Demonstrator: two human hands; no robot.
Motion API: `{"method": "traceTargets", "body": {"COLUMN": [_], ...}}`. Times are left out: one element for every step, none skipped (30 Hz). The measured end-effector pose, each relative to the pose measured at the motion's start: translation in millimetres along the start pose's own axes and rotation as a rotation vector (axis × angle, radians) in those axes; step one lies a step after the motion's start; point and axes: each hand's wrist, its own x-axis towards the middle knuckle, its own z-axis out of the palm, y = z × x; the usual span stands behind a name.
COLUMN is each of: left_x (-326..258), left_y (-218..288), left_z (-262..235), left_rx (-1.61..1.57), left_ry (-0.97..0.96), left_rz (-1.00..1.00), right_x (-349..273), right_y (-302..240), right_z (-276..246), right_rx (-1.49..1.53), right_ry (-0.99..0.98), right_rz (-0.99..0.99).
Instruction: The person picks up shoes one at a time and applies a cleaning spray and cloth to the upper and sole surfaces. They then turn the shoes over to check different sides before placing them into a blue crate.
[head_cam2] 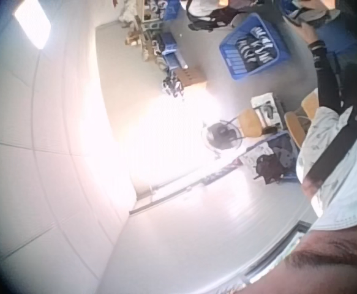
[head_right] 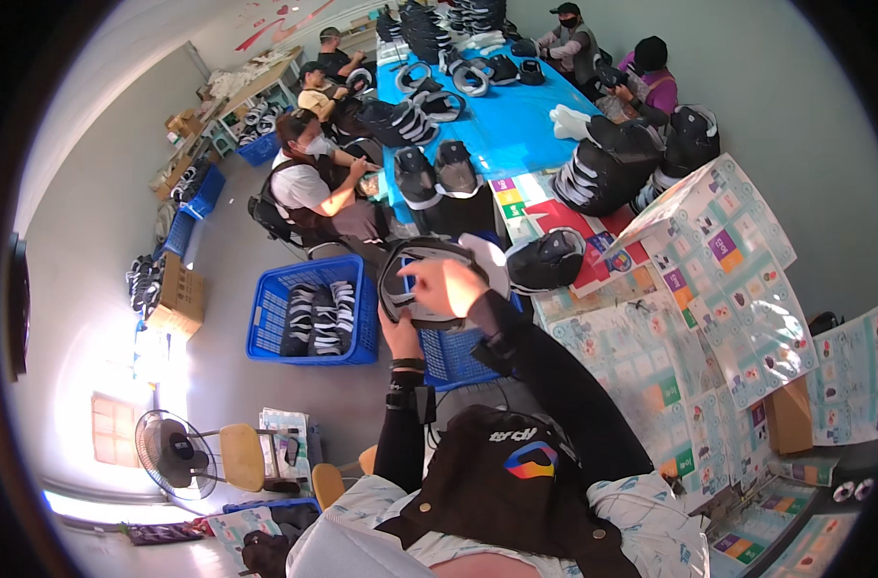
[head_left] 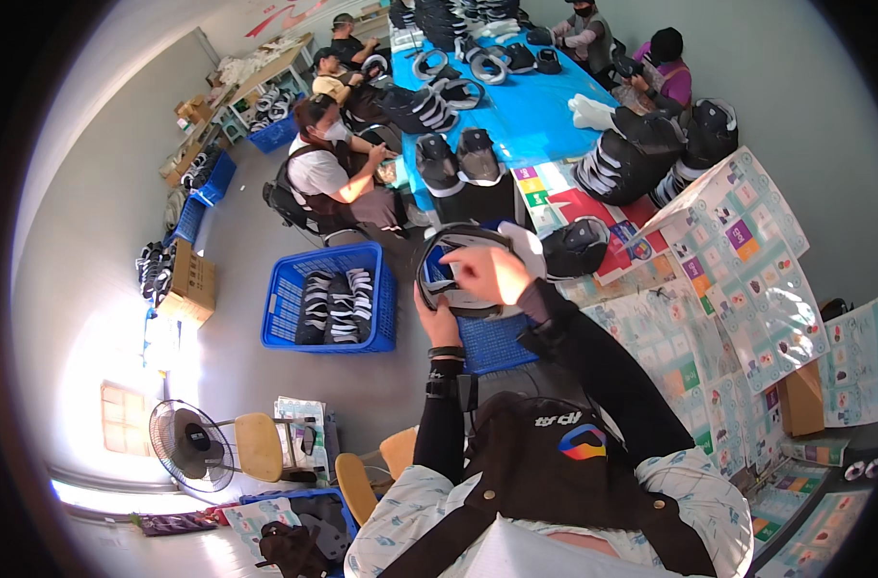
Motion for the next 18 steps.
{"method": "traceTargets", "body": {"left_x": [-4,-8,-12,-15,-19,-21,-24,-25,-26,-30,-33,-34,-36,-39,-44,-48,-52,-54], "left_y": [6,16,31,50,64,68,77,78,81,88,90,91,91,90,92,96,97,95], "left_z": [-10,-10,-7,0,6,14,29,38,45,53,59,63,65,67,70,74,77,77], "left_rx": [0.125,0.311,0.310,0.422,0.533,0.651,0.616,0.664,0.714,0.684,0.682,0.663,0.645,0.591,0.589,0.590,0.591,0.603], "left_ry": [-0.018,-0.046,-0.052,-0.166,-0.280,-0.338,-0.412,-0.506,-0.592,-0.650,-0.656,-0.728,-0.799,-0.836,-0.841,-0.885,-0.927,-0.956], "left_rz": [0.006,0.082,0.074,0.075,0.076,0.115,0.026,0.047,0.071,0.117,0.113,0.106,0.097,0.118,0.114,0.118,0.122,0.139], "right_x": [-10,-21,-31,-41,-51,-61,-71,-82,-89,-97,-107,-116,-126,-137,-145,-154,-163,-171], "right_y": [-15,-6,3,9,14,16,18,20,19,17,22,18,13,14,8,3,-1,-4], "right_z": [-27,-41,-50,-57,-61,-66,-69,-72,-74,-76,-80,-85,-89,-89,-92,-94,-94,-94], "right_rx": [-0.154,-0.230,-0.304,-0.308,-0.310,-0.301,-0.282,-0.291,-0.295,-0.343,-0.322,-0.290,-0.256,-0.233,-0.236,-0.191,-0.146,-0.101], "right_ry": [0.064,0.055,0.043,0.035,0.026,-0.001,0.033,0.054,0.072,0.154,0.204,0.224,0.244,0.252,0.273,0.289,0.305,0.309], "right_rz": [-0.024,0.005,0.032,0.014,-0.005,0.000,-0.012,0.007,0.019,0.025,-0.003,0.034,0.072,0.120,0.131,0.185,0.239,0.285]}}
